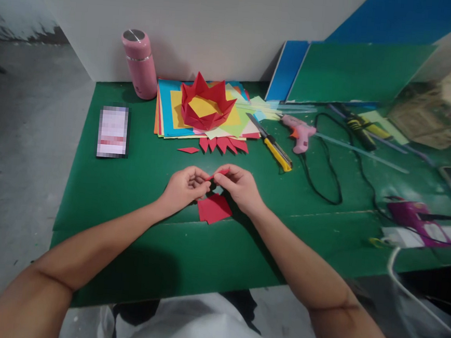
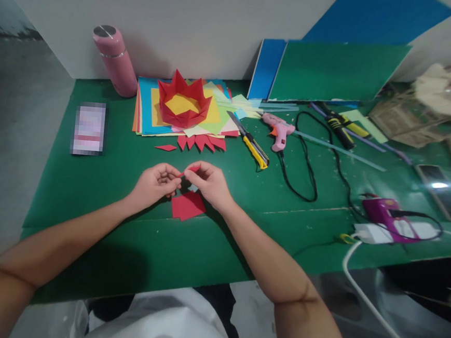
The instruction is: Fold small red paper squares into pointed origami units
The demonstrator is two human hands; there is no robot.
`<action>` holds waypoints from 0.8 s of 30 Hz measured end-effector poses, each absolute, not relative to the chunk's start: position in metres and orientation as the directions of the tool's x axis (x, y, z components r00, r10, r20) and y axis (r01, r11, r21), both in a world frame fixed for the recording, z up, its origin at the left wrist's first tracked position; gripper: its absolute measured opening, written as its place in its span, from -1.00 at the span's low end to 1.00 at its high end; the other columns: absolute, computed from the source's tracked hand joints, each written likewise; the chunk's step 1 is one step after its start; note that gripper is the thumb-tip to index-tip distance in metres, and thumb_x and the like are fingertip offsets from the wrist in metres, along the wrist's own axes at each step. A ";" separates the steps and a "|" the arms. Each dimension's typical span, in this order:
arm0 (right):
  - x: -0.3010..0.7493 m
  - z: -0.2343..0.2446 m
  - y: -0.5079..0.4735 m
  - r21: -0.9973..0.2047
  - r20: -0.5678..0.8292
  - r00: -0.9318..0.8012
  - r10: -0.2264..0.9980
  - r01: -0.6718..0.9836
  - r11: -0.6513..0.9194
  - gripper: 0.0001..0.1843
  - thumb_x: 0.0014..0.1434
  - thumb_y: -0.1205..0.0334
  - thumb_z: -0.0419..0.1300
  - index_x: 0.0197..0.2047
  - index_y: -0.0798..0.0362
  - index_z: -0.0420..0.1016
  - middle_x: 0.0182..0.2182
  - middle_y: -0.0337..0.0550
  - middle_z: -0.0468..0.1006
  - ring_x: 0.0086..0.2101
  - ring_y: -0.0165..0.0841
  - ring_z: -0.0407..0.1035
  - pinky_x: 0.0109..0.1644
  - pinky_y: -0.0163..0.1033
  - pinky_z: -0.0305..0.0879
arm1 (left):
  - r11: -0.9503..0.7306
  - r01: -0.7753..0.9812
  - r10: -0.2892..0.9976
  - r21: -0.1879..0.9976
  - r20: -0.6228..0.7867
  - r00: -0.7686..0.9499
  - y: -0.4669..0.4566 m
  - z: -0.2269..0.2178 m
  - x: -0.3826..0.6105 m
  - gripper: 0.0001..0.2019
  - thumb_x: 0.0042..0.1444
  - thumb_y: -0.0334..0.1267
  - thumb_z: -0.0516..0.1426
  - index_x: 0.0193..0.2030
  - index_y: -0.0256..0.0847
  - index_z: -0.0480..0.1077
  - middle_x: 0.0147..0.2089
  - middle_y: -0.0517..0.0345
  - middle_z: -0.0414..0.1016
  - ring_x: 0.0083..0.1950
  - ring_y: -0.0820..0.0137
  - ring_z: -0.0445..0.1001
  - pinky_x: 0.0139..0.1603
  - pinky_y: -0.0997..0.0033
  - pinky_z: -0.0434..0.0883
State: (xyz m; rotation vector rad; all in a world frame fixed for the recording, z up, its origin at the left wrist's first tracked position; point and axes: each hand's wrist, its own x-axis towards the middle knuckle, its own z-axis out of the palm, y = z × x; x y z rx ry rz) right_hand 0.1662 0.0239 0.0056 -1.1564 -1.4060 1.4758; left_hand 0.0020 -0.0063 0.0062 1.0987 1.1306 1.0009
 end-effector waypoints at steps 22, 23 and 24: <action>0.163 0.009 0.020 -0.978 -0.183 -0.312 0.932 -0.037 -0.205 -0.65 -0.12 -0.02 0.41 -0.52 0.06 0.44 -0.60 -0.31 0.47 -0.57 -0.53 0.29 -0.43 -0.36 0.27 | 0.077 0.023 0.989 0.997 -0.079 0.123 -0.009 0.008 0.001 -0.86 0.01 -0.26 0.14 -0.41 -0.21 0.23 -0.54 0.33 0.34 -0.60 0.62 0.31 -0.61 0.63 0.24; 0.164 0.008 0.020 -0.978 -0.182 -0.311 0.933 -0.043 -0.205 -0.64 -0.11 -0.02 0.41 -0.51 0.06 0.44 -0.60 -0.32 0.46 -0.57 -0.53 0.28 -0.43 -0.36 0.27 | 0.090 0.014 0.987 0.996 -0.091 0.134 -0.009 0.008 0.001 -0.86 0.02 -0.24 0.15 -0.39 -0.22 0.24 -0.53 0.32 0.35 -0.60 0.62 0.31 -0.62 0.63 0.24; 0.164 0.008 0.021 -0.978 -0.179 -0.307 0.935 -0.046 -0.203 -0.64 -0.11 -0.03 0.41 -0.51 0.07 0.44 -0.61 -0.32 0.46 -0.57 -0.53 0.28 -0.43 -0.36 0.27 | 0.109 0.001 0.983 0.994 -0.108 0.148 -0.008 0.008 0.001 -0.84 0.03 -0.22 0.15 -0.37 -0.22 0.25 -0.52 0.30 0.37 -0.60 0.62 0.32 -0.62 0.64 0.25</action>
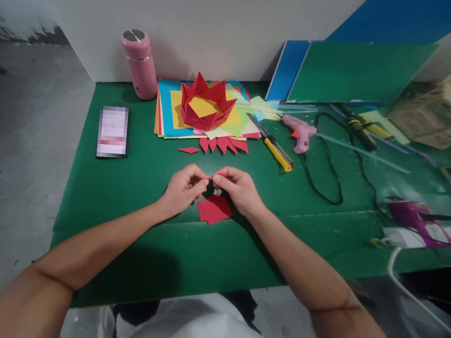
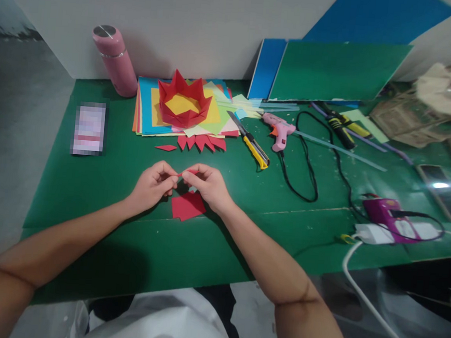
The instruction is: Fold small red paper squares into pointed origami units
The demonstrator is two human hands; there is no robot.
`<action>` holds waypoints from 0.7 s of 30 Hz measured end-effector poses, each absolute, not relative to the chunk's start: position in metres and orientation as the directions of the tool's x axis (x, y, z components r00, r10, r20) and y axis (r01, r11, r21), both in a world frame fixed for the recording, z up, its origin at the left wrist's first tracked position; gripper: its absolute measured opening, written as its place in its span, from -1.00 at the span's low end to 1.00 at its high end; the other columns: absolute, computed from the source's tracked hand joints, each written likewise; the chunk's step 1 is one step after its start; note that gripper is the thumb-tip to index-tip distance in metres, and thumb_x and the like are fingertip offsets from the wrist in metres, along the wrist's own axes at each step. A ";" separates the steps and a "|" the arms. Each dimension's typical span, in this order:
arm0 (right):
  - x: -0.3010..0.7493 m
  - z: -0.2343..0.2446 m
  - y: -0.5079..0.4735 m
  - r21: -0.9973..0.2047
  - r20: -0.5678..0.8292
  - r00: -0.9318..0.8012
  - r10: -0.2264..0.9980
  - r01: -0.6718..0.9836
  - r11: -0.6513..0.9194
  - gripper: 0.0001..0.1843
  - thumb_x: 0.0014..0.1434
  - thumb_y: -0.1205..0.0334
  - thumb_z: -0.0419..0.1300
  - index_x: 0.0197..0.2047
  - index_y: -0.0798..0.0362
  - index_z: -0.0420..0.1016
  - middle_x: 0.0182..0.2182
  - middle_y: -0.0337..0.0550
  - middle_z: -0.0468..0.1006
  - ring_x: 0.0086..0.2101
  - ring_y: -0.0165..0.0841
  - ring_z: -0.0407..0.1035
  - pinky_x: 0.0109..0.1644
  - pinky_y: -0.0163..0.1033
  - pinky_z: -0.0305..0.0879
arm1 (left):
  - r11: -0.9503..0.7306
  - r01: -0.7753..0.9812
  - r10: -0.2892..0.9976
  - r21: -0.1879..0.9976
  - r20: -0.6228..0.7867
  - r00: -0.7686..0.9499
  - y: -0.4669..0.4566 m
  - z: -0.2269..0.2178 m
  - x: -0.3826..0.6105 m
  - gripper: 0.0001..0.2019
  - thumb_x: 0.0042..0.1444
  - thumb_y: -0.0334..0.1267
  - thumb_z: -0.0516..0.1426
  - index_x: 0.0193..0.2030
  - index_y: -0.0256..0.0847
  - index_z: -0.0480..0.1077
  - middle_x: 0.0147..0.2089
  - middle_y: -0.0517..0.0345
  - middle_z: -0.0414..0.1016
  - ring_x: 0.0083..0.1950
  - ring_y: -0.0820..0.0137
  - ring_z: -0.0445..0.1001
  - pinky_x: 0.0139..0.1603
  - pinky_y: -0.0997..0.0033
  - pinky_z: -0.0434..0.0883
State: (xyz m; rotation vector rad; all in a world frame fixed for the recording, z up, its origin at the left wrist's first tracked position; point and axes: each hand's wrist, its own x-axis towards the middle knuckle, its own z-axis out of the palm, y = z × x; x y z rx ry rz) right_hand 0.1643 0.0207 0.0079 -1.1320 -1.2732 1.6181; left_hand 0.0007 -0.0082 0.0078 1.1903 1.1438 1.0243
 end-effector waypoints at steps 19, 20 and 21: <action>0.165 0.003 0.021 -0.987 -0.142 -0.319 0.937 -0.027 -0.158 -0.72 -0.11 0.05 0.42 -0.45 0.06 0.52 -0.54 -0.30 0.53 -0.53 -0.51 0.33 -0.39 -0.34 0.30 | 0.236 -0.105 0.961 0.966 -0.216 0.173 -0.005 0.014 0.000 -0.74 0.01 -0.16 0.23 -0.44 -0.23 0.25 -0.57 0.31 0.39 -0.66 0.65 0.27 -0.66 0.65 0.20; 0.165 0.003 0.021 -0.986 -0.140 -0.322 0.936 -0.041 -0.162 -0.72 -0.11 0.04 0.42 -0.46 0.06 0.51 -0.55 -0.31 0.52 -0.53 -0.51 0.33 -0.39 -0.34 0.30 | 0.251 -0.122 0.956 0.960 -0.226 0.188 -0.005 0.015 0.001 -0.73 0.00 -0.15 0.24 -0.44 -0.23 0.24 -0.58 0.32 0.39 -0.66 0.66 0.26 -0.67 0.66 0.19; 0.165 0.003 0.020 -0.984 -0.139 -0.326 0.935 -0.058 -0.167 -0.71 -0.11 0.04 0.42 -0.46 0.06 0.50 -0.56 -0.31 0.52 -0.53 -0.51 0.33 -0.38 -0.34 0.30 | 0.266 -0.144 0.951 0.953 -0.235 0.199 -0.005 0.015 0.001 -0.72 0.00 -0.14 0.24 -0.45 -0.23 0.24 -0.58 0.32 0.39 -0.66 0.66 0.26 -0.67 0.66 0.18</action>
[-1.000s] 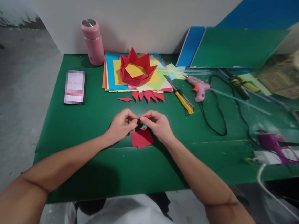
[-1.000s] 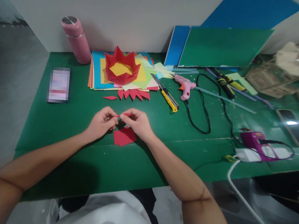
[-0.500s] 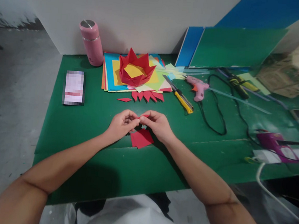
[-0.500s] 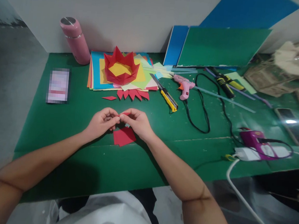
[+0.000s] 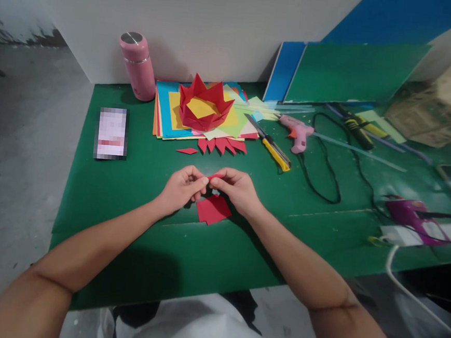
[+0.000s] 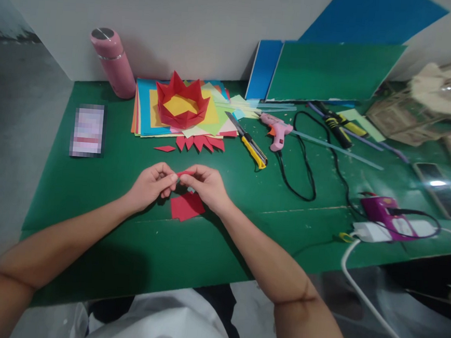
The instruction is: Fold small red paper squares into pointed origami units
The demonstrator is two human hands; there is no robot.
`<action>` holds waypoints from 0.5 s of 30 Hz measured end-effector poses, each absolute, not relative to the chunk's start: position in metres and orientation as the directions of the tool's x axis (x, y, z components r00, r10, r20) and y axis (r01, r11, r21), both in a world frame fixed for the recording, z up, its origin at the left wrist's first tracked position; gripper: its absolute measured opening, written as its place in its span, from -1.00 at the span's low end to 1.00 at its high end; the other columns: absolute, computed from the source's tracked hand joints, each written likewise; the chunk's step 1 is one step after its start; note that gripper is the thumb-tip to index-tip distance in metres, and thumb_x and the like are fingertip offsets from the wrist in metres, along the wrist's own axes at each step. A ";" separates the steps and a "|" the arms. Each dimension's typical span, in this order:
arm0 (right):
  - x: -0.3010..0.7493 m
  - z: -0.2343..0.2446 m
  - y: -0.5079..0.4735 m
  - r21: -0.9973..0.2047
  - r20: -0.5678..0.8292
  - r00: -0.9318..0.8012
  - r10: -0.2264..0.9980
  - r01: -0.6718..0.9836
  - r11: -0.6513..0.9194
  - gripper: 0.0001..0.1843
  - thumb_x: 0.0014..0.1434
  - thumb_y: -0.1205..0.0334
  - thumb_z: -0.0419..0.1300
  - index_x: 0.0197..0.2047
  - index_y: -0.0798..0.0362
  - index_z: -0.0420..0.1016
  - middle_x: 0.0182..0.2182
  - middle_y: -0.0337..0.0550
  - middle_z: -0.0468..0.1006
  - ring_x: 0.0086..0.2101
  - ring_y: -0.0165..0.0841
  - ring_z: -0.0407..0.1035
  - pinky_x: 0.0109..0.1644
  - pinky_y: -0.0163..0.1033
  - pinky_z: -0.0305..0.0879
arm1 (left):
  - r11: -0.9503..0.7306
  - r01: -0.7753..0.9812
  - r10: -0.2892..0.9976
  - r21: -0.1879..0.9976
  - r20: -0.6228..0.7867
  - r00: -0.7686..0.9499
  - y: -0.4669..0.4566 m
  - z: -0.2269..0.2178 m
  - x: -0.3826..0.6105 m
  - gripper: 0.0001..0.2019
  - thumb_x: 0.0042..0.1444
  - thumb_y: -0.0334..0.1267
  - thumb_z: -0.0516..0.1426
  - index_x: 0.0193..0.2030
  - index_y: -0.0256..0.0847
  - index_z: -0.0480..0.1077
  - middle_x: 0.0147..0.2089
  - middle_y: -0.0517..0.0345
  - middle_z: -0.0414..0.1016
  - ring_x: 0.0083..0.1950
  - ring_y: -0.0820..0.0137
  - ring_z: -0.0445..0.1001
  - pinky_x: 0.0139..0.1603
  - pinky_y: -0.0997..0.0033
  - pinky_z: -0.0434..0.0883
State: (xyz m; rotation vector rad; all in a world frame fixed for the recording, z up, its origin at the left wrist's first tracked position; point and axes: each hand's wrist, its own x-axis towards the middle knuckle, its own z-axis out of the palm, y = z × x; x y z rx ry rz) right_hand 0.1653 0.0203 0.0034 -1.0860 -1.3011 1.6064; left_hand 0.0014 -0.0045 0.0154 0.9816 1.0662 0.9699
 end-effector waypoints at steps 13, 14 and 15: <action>0.167 0.004 0.024 -0.990 -0.120 -0.291 0.949 -0.042 -0.138 -0.70 -0.10 -0.01 0.41 -0.46 0.04 0.54 -0.57 -0.28 0.52 -0.51 -0.49 0.35 -0.38 -0.32 0.29 | 0.250 -0.060 0.950 0.966 -0.232 0.209 0.000 0.014 -0.005 -0.76 -0.02 -0.17 0.26 -0.45 -0.26 0.31 -0.54 0.25 0.45 -0.63 0.63 0.29 -0.65 0.64 0.21; 0.168 0.004 0.024 -0.990 -0.116 -0.292 0.949 -0.039 -0.133 -0.69 -0.09 -0.02 0.40 -0.47 0.04 0.53 -0.57 -0.28 0.51 -0.52 -0.49 0.34 -0.39 -0.32 0.28 | 0.243 -0.050 0.950 0.969 -0.227 0.217 -0.001 0.014 -0.005 -0.77 -0.01 -0.18 0.25 -0.45 -0.26 0.31 -0.54 0.24 0.46 -0.63 0.63 0.29 -0.65 0.64 0.21; 0.168 0.004 0.023 -0.991 -0.116 -0.299 0.947 -0.035 -0.132 -0.69 -0.08 -0.03 0.39 -0.46 0.04 0.52 -0.58 -0.29 0.50 -0.53 -0.48 0.33 -0.40 -0.32 0.28 | 0.233 -0.042 0.950 0.972 -0.218 0.224 -0.001 0.013 -0.005 -0.77 0.00 -0.17 0.24 -0.44 -0.26 0.32 -0.53 0.22 0.47 -0.63 0.63 0.29 -0.65 0.63 0.21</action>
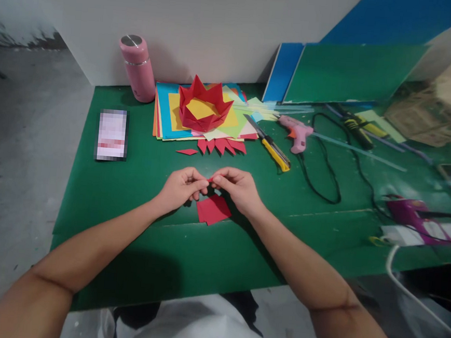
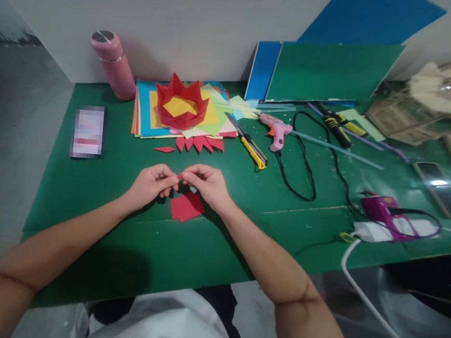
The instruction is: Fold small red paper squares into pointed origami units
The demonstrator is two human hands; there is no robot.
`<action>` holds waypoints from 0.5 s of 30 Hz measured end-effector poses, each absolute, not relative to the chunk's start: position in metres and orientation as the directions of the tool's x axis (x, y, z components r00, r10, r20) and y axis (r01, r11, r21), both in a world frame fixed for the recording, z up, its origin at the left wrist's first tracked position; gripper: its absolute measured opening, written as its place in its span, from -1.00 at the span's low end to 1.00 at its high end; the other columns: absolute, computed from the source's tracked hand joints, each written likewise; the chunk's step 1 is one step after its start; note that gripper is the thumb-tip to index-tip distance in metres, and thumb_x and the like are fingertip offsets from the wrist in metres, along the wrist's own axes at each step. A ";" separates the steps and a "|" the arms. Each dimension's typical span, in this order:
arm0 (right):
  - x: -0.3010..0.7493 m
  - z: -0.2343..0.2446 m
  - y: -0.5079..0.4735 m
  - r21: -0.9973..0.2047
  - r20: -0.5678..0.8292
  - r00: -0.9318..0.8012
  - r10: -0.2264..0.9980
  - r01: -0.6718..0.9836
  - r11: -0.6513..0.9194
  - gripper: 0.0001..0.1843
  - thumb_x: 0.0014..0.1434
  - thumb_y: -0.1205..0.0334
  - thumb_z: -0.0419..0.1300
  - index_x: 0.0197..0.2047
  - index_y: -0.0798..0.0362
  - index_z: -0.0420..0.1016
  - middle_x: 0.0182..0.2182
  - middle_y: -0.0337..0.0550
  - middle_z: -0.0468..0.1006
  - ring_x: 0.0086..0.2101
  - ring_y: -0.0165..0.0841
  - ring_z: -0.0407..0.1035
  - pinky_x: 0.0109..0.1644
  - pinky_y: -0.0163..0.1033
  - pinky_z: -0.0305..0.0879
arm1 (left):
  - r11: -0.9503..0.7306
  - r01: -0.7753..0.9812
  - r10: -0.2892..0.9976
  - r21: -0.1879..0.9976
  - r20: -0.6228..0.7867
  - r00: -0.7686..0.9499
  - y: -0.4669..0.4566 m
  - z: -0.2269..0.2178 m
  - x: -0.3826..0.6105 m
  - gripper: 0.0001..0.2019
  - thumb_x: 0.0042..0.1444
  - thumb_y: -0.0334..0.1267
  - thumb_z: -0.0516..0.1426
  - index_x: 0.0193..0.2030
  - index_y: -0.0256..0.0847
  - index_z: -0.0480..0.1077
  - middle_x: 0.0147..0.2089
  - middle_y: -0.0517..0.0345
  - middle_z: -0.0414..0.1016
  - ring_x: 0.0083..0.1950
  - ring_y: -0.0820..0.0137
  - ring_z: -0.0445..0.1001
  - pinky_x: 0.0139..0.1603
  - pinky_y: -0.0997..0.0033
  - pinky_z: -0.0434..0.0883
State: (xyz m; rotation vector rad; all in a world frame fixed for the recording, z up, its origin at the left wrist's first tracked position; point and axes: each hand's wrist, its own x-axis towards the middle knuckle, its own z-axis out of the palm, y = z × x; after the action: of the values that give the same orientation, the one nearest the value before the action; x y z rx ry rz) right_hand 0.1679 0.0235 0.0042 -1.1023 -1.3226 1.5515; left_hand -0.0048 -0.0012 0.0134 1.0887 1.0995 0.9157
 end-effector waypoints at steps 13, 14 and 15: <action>0.174 0.005 0.028 -0.951 0.041 -0.576 0.816 0.227 0.208 -0.51 -0.10 0.04 0.43 -0.27 0.00 0.23 -0.40 -0.30 0.39 -0.43 -0.46 0.26 -0.35 -0.32 0.24 | -0.255 0.655 0.958 0.711 0.278 0.071 0.018 0.002 -0.033 -0.88 0.15 -0.22 0.16 -0.36 -0.17 0.42 -0.37 0.17 0.52 -0.31 0.36 0.40 -0.22 0.33 0.32; 0.176 0.008 0.028 -0.919 0.050 -0.631 0.774 0.274 0.283 -0.49 -0.12 0.04 0.45 -0.24 0.01 0.25 -0.36 -0.26 0.40 -0.40 -0.44 0.26 -0.33 -0.31 0.25 | -0.274 0.700 0.951 0.660 0.296 0.093 0.021 0.002 -0.036 -0.90 0.15 -0.23 0.15 -0.35 -0.17 0.42 -0.37 0.15 0.51 -0.29 0.34 0.39 -0.19 0.31 0.32; 0.177 0.011 0.029 -0.879 0.060 -0.675 0.735 0.313 0.360 -0.51 -0.11 0.03 0.44 -0.24 0.01 0.29 -0.34 -0.23 0.40 -0.38 -0.41 0.26 -0.30 -0.29 0.25 | -0.294 0.734 0.943 0.612 0.311 0.117 0.023 0.001 -0.039 -0.92 0.15 -0.26 0.14 -0.35 -0.17 0.42 -0.34 0.13 0.51 -0.26 0.31 0.39 -0.16 0.28 0.31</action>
State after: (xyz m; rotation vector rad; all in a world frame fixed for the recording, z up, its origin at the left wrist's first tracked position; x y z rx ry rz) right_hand 0.1773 0.0289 0.0107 -0.9104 -2.1789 1.2625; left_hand -0.0389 0.0230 0.0012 2.0933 1.6422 0.9599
